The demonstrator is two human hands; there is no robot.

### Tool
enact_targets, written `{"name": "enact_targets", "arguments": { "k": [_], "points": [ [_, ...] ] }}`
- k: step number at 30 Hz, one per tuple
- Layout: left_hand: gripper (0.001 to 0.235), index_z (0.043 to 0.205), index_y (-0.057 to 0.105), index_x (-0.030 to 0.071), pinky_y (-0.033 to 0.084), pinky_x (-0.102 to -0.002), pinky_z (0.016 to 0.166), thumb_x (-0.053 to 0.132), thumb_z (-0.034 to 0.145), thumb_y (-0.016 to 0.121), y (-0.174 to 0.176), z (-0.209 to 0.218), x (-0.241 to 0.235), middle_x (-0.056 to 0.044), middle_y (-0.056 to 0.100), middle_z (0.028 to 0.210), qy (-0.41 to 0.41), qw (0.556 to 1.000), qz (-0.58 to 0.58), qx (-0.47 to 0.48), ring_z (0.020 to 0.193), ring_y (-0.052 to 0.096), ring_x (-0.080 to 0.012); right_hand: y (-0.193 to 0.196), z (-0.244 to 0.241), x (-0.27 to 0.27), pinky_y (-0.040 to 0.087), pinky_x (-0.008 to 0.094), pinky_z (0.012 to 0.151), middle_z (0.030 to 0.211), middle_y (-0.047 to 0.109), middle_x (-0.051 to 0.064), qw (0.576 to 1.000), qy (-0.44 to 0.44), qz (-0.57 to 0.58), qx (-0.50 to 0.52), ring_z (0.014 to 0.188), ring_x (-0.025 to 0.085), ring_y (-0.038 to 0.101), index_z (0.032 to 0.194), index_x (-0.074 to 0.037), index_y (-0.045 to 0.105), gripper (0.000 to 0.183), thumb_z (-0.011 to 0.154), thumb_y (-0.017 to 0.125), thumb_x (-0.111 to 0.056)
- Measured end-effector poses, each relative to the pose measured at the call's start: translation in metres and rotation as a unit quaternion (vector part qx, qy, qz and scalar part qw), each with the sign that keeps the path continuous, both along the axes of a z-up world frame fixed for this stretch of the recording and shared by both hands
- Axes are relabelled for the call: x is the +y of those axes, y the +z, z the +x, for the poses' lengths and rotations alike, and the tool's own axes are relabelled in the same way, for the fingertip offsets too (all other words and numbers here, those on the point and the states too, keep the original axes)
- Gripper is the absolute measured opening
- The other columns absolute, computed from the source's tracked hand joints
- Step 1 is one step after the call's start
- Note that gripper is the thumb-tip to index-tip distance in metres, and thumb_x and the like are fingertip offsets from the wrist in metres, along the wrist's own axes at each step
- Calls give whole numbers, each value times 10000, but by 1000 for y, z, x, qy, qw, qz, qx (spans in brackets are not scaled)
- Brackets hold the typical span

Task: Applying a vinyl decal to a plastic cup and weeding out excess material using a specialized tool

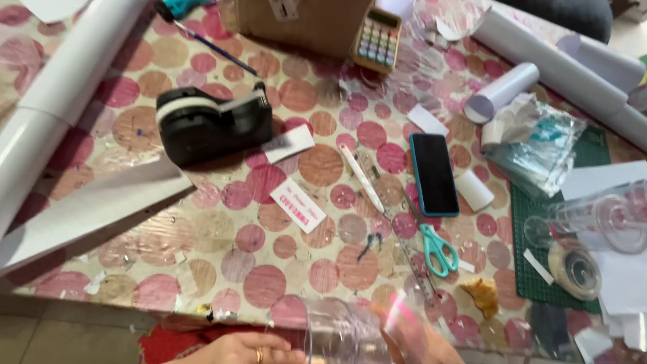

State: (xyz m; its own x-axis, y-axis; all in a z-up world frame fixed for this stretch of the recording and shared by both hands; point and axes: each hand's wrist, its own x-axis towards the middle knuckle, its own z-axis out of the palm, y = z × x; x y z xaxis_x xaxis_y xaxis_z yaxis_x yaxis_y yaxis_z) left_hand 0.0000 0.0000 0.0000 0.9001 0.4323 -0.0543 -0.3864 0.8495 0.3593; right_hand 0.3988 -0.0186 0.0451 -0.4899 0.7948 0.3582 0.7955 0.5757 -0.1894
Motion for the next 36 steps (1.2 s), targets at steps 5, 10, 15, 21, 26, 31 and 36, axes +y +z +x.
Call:
{"name": "enact_targets", "arguments": {
  "k": [5, 10, 15, 21, 26, 31, 36],
  "points": [
    [347, 1301, 617, 51, 436, -362, 1097, 272, 1093, 447, 97, -1, 46, -61, 632, 1362, 131, 625, 740, 213, 1236, 631, -194, 95, -28, 12, 676, 409, 852, 1528, 567, 33, 976, -62, -205, -41, 1196, 269, 720, 1599, -363, 232, 779, 926, 616, -444],
    [263, 831, 660, 142, 564, -325, 807, 278, 1035, 563, 188, -3, 90, 29, 784, 916, 267, 548, 753, 248, 761, 736, -149, 131, -31, 53, 659, 542, 823, 1481, 578, 44, 958, -197, -210, 5, 1215, 340, 637, 1539, -316, 279, 1063, 680, 869, -529],
    [130, 907, 760, 158, 472, -436, 1045, 260, 870, 687, 195, -17, 105, 30, 832, 845, 333, 565, 616, 437, 769, 775, -95, 154, -40, 122, 547, 584, 962, 1445, 537, 402, 974, -133, -109, 144, 1367, 448, 569, 1633, -325, -130, 1461, 640, 942, -355],
    [171, 1046, 735, 238, 232, -420, 1072, 255, 881, 693, 177, -5, 97, 125, 790, 954, 383, 475, 629, 482, 1097, 657, -175, 96, -30, 280, 674, 382, 896, 1530, 595, 212, 950, -136, -33, 280, 1178, 308, 686, 1606, -318, -77, 1228, 908, 917, -134],
    [149, 1000, 742, 103, 495, -411, 1020, 177, 917, 644, 176, 5, 104, -60, 735, 1084, 406, 531, 595, 446, 1143, 655, -273, 5, -21, 382, 378, 421, 1280, 1760, -106, 189, 906, -182, 9, 383, 1574, 380, 338, 1648, -293, -134, 1489, 799, 1088, -223],
    [249, 1016, 768, 123, 606, -250, 671, 291, 931, 604, 171, 9, 118, 4, 853, 854, 329, 653, 471, 493, 779, 814, -109, 5, -34, 382, 76, 452, 1368, 1744, -227, 143, 911, -201, -19, 359, 1663, 302, -67, 1619, -214, -246, 1511, 857, 1058, -228],
    [339, 1091, 731, 60, 598, -290, 841, 264, 982, 482, 171, 18, 136, -90, 840, 965, 279, 780, 332, 451, 931, 791, -166, 46, -39, 316, 493, 425, 1111, 1525, 518, 189, 904, -175, 128, 367, 1338, 320, 564, 1660, -345, -85, 1302, 953, 999, -198]
  ]
}}
